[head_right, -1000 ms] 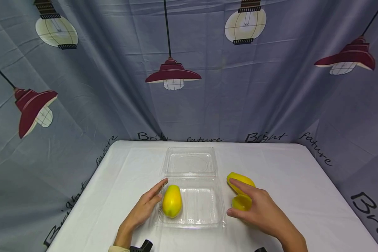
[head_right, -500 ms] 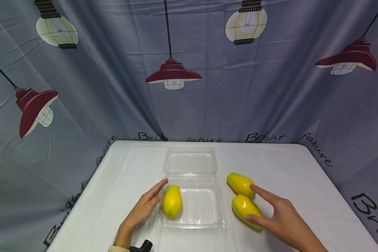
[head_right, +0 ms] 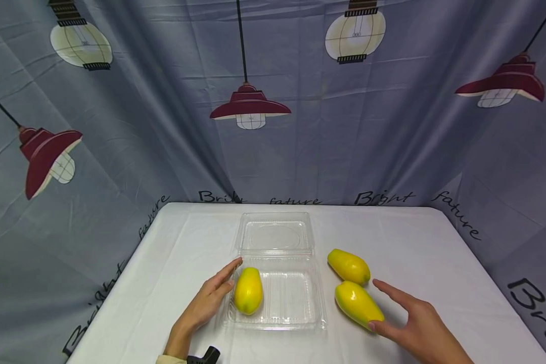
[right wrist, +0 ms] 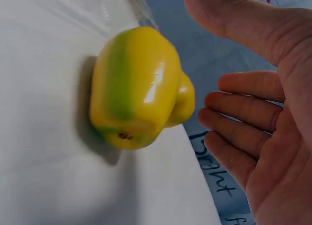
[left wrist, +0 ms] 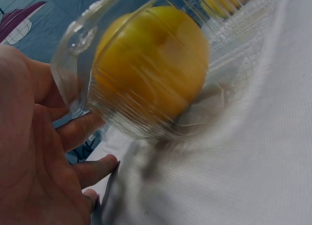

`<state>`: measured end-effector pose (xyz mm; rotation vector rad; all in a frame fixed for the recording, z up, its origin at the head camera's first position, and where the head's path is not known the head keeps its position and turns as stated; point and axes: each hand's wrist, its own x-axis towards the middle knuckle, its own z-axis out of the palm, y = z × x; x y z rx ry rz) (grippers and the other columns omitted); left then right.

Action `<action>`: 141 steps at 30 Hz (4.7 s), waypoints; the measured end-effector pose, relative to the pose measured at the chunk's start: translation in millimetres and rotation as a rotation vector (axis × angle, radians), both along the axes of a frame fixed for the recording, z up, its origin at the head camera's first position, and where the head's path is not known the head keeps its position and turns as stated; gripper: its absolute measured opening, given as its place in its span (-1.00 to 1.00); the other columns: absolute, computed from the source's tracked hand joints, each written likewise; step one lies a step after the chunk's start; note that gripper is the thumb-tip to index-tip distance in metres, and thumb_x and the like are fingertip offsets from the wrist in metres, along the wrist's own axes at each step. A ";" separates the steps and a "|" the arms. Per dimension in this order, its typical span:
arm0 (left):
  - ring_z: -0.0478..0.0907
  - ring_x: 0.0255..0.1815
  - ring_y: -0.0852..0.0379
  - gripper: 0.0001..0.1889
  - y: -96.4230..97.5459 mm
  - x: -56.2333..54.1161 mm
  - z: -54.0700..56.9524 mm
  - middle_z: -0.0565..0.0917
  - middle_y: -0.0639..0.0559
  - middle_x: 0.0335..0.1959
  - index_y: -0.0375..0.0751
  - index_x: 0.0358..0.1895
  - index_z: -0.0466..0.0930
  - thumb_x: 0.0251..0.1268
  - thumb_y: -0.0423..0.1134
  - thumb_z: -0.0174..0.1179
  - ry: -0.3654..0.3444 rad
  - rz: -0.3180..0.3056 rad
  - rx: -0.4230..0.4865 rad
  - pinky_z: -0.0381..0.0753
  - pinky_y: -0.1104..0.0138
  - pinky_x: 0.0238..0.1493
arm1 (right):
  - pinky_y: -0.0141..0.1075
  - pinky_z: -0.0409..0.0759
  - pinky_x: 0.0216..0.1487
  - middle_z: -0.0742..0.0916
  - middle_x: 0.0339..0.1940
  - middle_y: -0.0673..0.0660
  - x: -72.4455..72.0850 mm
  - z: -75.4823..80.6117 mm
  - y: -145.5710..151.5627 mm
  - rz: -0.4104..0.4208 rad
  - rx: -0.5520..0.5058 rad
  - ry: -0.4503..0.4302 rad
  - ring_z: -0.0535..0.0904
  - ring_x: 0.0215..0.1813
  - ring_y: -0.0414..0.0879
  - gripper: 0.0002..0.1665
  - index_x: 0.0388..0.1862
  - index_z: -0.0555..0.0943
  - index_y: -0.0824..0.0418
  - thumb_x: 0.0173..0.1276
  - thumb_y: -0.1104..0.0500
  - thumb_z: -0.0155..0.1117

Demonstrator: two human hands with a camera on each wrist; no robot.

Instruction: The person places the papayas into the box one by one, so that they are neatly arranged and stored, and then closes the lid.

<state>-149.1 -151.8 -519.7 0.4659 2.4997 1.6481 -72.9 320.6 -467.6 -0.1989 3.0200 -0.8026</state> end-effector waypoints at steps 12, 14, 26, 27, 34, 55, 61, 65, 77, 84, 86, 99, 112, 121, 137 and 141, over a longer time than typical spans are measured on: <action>0.17 0.80 -0.14 -0.41 1.2 0.0 0.4 0.36 -0.10 0.73 -0.14 0.73 0.29 0.73 -0.38 -0.08 0.016 0.006 0.006 -0.27 -0.26 0.82 | 0.42 0.68 0.25 0.66 0.48 0.42 -3.5 -21.8 -1.4 -0.027 -0.036 -0.075 0.60 0.43 0.53 0.13 0.60 0.52 0.27 0.23 -0.31 0.68; 0.16 0.80 -0.14 -0.40 1.3 -0.1 0.1 0.35 -0.09 0.73 -0.13 0.73 0.29 0.73 -0.38 -0.08 0.013 0.006 0.008 -0.28 -0.26 0.82 | 0.43 0.67 0.27 0.66 0.49 0.42 -4.6 -25.7 -1.9 -0.035 -0.039 -0.095 0.58 0.45 0.54 0.14 0.60 0.51 0.29 0.23 -0.31 0.67; 0.16 0.80 -0.12 -0.41 0.7 -0.7 -1.3 0.36 -0.06 0.73 -0.10 0.73 0.29 0.73 -0.36 -0.07 0.009 0.001 0.005 -0.28 -0.25 0.83 | 0.16 0.74 0.28 0.69 0.46 0.38 -3.9 -39.7 -9.2 -0.075 -0.096 -0.091 0.67 0.42 0.39 -0.04 0.56 0.54 0.34 0.36 -0.14 0.62; 0.16 0.80 -0.12 -0.41 0.6 -0.7 -1.4 0.36 -0.05 0.73 -0.10 0.73 0.29 0.73 -0.36 -0.07 0.008 0.001 0.005 -0.29 -0.25 0.83 | 0.14 0.75 0.27 0.69 0.46 0.38 -4.0 -40.4 -9.6 -0.079 -0.101 -0.093 0.67 0.41 0.39 -0.06 0.56 0.54 0.35 0.38 -0.12 0.62; 0.15 0.81 -0.12 -0.41 0.3 -0.5 -1.6 0.34 -0.06 0.74 -0.09 0.74 0.28 0.74 -0.34 -0.07 0.000 -0.003 0.011 -0.31 -0.25 0.82 | 0.15 0.73 0.30 0.67 0.48 0.40 -3.8 -40.6 -11.0 -0.082 -0.107 -0.111 0.65 0.44 0.41 -0.09 0.58 0.51 0.35 0.42 -0.07 0.59; 0.14 0.81 -0.12 -0.41 0.0 -0.1 -0.8 0.33 -0.02 0.74 -0.07 0.74 0.28 0.75 -0.34 -0.07 0.000 -0.008 0.021 -0.33 -0.26 0.82 | -0.40 0.80 0.08 0.81 0.34 0.19 -5.3 11.5 -11.5 0.078 -0.002 0.099 0.78 0.25 -0.10 -0.21 0.47 0.68 0.14 0.31 -0.08 0.67; 0.14 0.81 -0.10 -0.40 -0.4 -0.1 -0.4 0.33 -0.02 0.74 -0.06 0.74 0.28 0.74 -0.33 -0.06 -0.005 -0.004 0.021 -0.33 -0.23 0.83 | -0.57 0.71 0.07 0.83 0.30 0.13 -16.2 24.9 -23.7 0.140 -0.033 0.172 0.70 0.25 -0.36 -0.27 0.43 0.71 0.11 0.31 -0.03 0.68; 0.14 0.81 -0.10 -0.41 -0.3 -0.4 -0.5 0.33 -0.02 0.74 -0.07 0.74 0.28 0.74 -0.32 -0.06 -0.012 -0.002 0.020 -0.33 -0.22 0.83 | -0.76 0.52 0.12 0.85 0.27 0.07 -21.2 30.2 -36.0 0.199 -0.073 0.247 0.68 0.25 -0.40 -0.32 0.42 0.72 0.05 0.33 0.01 0.67; 0.14 0.81 -0.10 -0.40 0.2 -0.3 0.6 0.33 -0.03 0.74 -0.07 0.74 0.28 0.73 -0.34 -0.06 -0.010 0.001 0.008 -0.31 -0.21 0.84 | -0.36 0.72 0.33 0.78 0.38 -0.09 -35.8 45.4 -74.1 0.266 -0.101 0.157 0.71 0.32 -0.18 -0.33 0.46 0.70 -0.08 0.40 -0.08 0.61; 0.16 0.80 -0.08 -0.39 -0.1 -0.7 0.4 0.35 -0.03 0.73 -0.07 0.74 0.29 0.72 -0.34 -0.04 -0.004 -0.001 0.004 -0.28 -0.22 0.84 | -0.25 0.74 0.34 0.78 0.31 -0.21 -42.6 41.4 -91.2 0.340 -0.125 0.136 0.67 0.21 -0.31 -0.32 0.49 0.68 -0.06 0.40 0.04 0.62; 0.17 0.80 -0.08 -0.39 -0.1 -0.9 0.4 0.35 -0.04 0.73 -0.08 0.74 0.29 0.72 -0.35 -0.04 -0.002 -0.004 0.004 -0.28 -0.23 0.83 | -0.24 0.74 0.33 0.78 0.30 -0.21 -44.5 40.1 -95.4 0.366 -0.133 0.123 0.68 0.21 -0.31 -0.33 0.50 0.67 -0.02 0.42 0.07 0.60; 0.18 0.79 -0.12 -0.40 1.2 0.0 0.4 0.37 -0.08 0.72 -0.09 0.73 0.30 0.71 -0.33 -0.04 -0.004 0.007 0.002 -0.28 -0.25 0.83 | -0.04 0.75 0.37 0.77 0.39 -0.14 -52.7 34.2 -118.0 0.433 -0.102 0.002 0.72 0.37 -0.13 -0.36 0.52 0.65 0.04 0.47 0.15 0.50; 0.15 0.81 -0.13 -0.40 1.7 -0.4 -0.1 0.36 -0.08 0.73 -0.13 0.73 0.29 0.72 -0.36 -0.06 -0.005 0.003 0.012 -0.31 -0.24 0.82 | 0.11 0.68 0.43 0.79 0.38 -0.02 -57.5 22.9 -136.3 0.484 -0.112 -0.102 0.71 0.43 0.03 -0.38 0.47 0.68 0.09 0.44 0.19 0.53; 0.14 0.81 -0.12 -0.40 1.6 0.7 -0.1 0.35 -0.08 0.73 -0.11 0.74 0.27 0.73 -0.37 -0.07 -0.010 -0.003 0.016 -0.34 -0.24 0.82 | 0.09 0.68 0.43 0.80 0.36 0.02 -57.5 14.6 -142.1 0.494 -0.102 -0.099 0.72 0.41 0.01 -0.38 0.45 0.70 0.14 0.40 0.24 0.53; 0.14 0.81 -0.12 -0.40 1.6 0.4 0.3 0.34 -0.06 0.74 -0.10 0.74 0.27 0.74 -0.33 -0.06 -0.005 0.004 0.012 -0.33 -0.23 0.83 | 0.07 0.72 0.38 0.83 0.29 -0.03 -57.7 12.4 -145.3 0.466 -0.072 -0.069 0.75 0.33 -0.06 -0.36 0.37 0.74 0.10 0.28 0.25 0.61; 0.13 0.81 -0.10 -0.41 1.5 0.0 0.7 0.34 -0.05 0.74 -0.09 0.74 0.27 0.75 -0.33 -0.06 -0.006 0.001 0.011 -0.33 -0.22 0.83 | 0.09 0.72 0.38 0.83 0.29 -0.02 -56.3 15.7 -144.6 0.456 -0.062 -0.060 0.75 0.34 -0.03 -0.35 0.36 0.74 0.12 0.25 0.22 0.63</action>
